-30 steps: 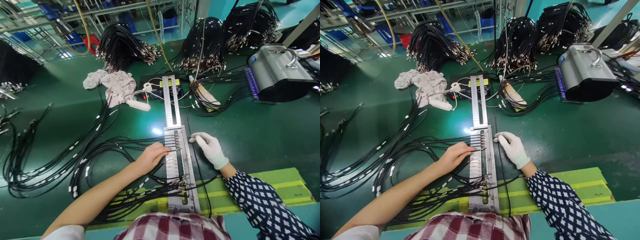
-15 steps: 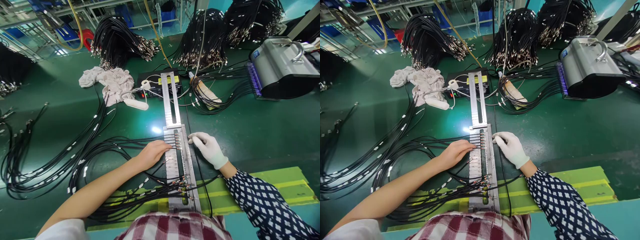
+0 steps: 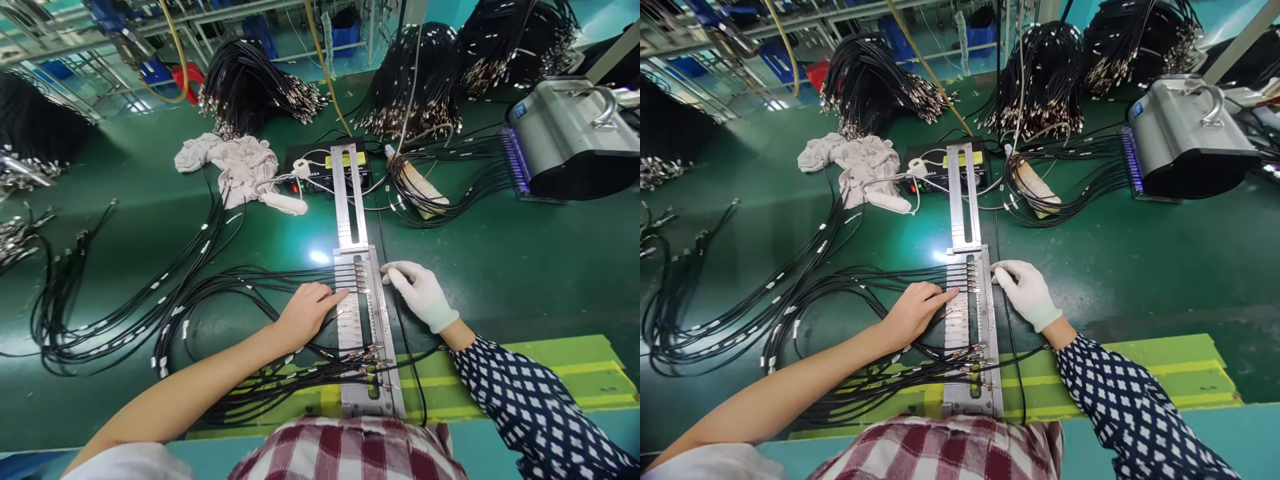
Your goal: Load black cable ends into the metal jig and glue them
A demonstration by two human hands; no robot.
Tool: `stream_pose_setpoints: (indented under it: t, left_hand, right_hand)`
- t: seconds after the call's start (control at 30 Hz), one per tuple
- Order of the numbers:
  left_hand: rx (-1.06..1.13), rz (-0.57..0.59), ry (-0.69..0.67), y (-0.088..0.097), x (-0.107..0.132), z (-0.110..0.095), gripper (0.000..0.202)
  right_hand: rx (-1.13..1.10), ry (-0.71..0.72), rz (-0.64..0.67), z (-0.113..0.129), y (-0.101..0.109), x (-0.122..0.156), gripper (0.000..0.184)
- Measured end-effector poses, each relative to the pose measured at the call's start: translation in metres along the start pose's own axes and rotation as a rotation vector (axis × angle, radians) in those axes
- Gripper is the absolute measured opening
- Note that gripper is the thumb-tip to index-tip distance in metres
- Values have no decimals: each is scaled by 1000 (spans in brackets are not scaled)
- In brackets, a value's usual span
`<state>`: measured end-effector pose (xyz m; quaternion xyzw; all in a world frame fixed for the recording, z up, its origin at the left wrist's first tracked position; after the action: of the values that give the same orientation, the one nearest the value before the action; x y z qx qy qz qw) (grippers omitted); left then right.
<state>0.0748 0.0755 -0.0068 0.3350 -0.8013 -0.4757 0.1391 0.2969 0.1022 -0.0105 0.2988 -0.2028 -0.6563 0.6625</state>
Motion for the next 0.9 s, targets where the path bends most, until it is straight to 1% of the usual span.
stream_pose_setpoints:
  t: [0.13, 0.2, 0.27, 0.37, 0.47, 0.53, 0.6, 0.67, 0.73, 0.77, 0.8, 0.83, 0.9]
  left_hand:
    - [233, 11, 152, 9, 16, -1, 29]
    - [287, 69, 207, 7, 26, -4, 23]
    - [339, 154, 239, 4, 34, -7, 20]
    - [404, 264, 260, 4, 41, -10, 21]
    - [361, 369, 285, 7, 43, -13, 25]
    - [327, 398, 324, 9, 44, -13, 30]
    - [322, 392, 350, 12, 45, -13, 31]
    - [364, 435, 340, 10, 48, -15, 22]
    - [473, 541, 306, 4, 51, -19, 6]
    - [549, 582, 301, 2, 53, -20, 4]
    - [626, 594, 307, 1, 52, -19, 6]
    - [695, 575, 322, 1, 51, -17, 10]
    - [779, 462, 367, 4, 43, -8, 17]
  right_hand:
    - [23, 46, 25, 5, 0, 7, 27]
    - [31, 46, 31, 5, 0, 9, 27]
    - [30, 28, 25, 2, 0, 9, 26]
    - [26, 15, 26, 1, -1, 7, 27]
    - [28, 21, 40, 2, -2, 6, 27]
    - [35, 29, 44, 3, -2, 6, 27]
    - [44, 37, 43, 5, -1, 6, 29]
    - [53, 44, 41, 6, -1, 6, 30]
    - [56, 45, 42, 6, -1, 6, 31]
    - [56, 43, 43, 6, -1, 6, 31]
    - [56, 40, 45, 6, -1, 5, 31]
    - [56, 37, 47, 5, -1, 5, 30]
    - [59, 31, 50, 4, -2, 6, 29]
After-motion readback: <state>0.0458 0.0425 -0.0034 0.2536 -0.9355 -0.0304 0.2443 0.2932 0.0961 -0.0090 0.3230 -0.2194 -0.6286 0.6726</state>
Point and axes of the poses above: each hand's wrist, its own x-axis away from the middle knuckle, its own y-axis out of the back of the hand, z = x × y, the point moved 8 cm from there along -x, towards the middle knuckle, and after that the axes turned 8 degrees about x, right-handed, at the moved point
